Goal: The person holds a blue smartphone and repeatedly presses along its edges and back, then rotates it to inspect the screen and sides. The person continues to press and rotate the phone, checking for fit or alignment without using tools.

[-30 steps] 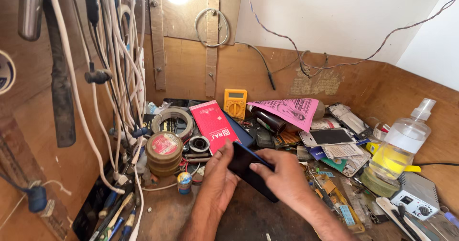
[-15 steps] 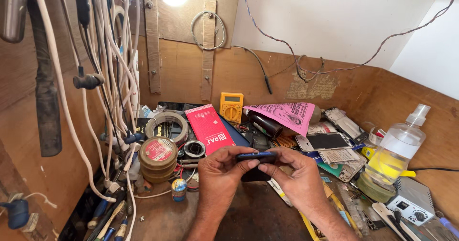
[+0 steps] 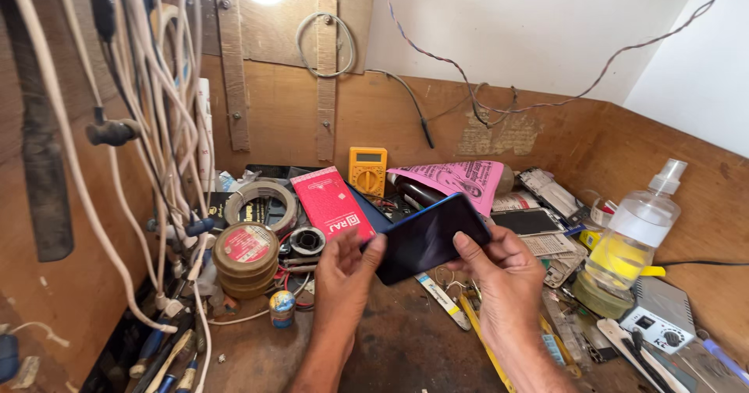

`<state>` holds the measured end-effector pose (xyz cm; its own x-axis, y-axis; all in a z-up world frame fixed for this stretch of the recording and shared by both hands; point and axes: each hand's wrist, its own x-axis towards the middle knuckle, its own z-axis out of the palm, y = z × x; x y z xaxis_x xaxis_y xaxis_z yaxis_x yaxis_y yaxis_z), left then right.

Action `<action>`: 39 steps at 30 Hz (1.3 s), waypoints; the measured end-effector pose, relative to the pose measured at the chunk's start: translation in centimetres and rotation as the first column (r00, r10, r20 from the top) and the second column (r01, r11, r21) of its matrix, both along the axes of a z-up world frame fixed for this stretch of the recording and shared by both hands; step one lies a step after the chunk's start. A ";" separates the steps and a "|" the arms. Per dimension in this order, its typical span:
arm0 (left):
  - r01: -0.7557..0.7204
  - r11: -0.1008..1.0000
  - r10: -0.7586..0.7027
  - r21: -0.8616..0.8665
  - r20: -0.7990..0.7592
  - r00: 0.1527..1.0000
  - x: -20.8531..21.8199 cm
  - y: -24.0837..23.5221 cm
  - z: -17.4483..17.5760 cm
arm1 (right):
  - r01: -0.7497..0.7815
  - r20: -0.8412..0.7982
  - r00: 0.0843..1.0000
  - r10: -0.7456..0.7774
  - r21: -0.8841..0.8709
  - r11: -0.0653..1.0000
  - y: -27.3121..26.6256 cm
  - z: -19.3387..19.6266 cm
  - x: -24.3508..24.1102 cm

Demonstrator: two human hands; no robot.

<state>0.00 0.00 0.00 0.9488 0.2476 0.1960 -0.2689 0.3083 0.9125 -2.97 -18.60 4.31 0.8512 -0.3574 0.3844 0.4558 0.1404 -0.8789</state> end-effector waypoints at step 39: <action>0.132 0.915 -0.173 -0.382 -0.073 0.982 -0.7 -1.5 -0.1 | 0.065 -0.152 0.971 -0.184 -0.574 0.817 -2.7 -3.4 -4.9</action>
<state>-0.73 -1.54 -0.14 0.9908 0.1343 0.0166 -0.1021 0.6617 0.7428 -7.85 -21.29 0.92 0.8917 -0.2385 0.3847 0.2495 -0.4501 -0.8574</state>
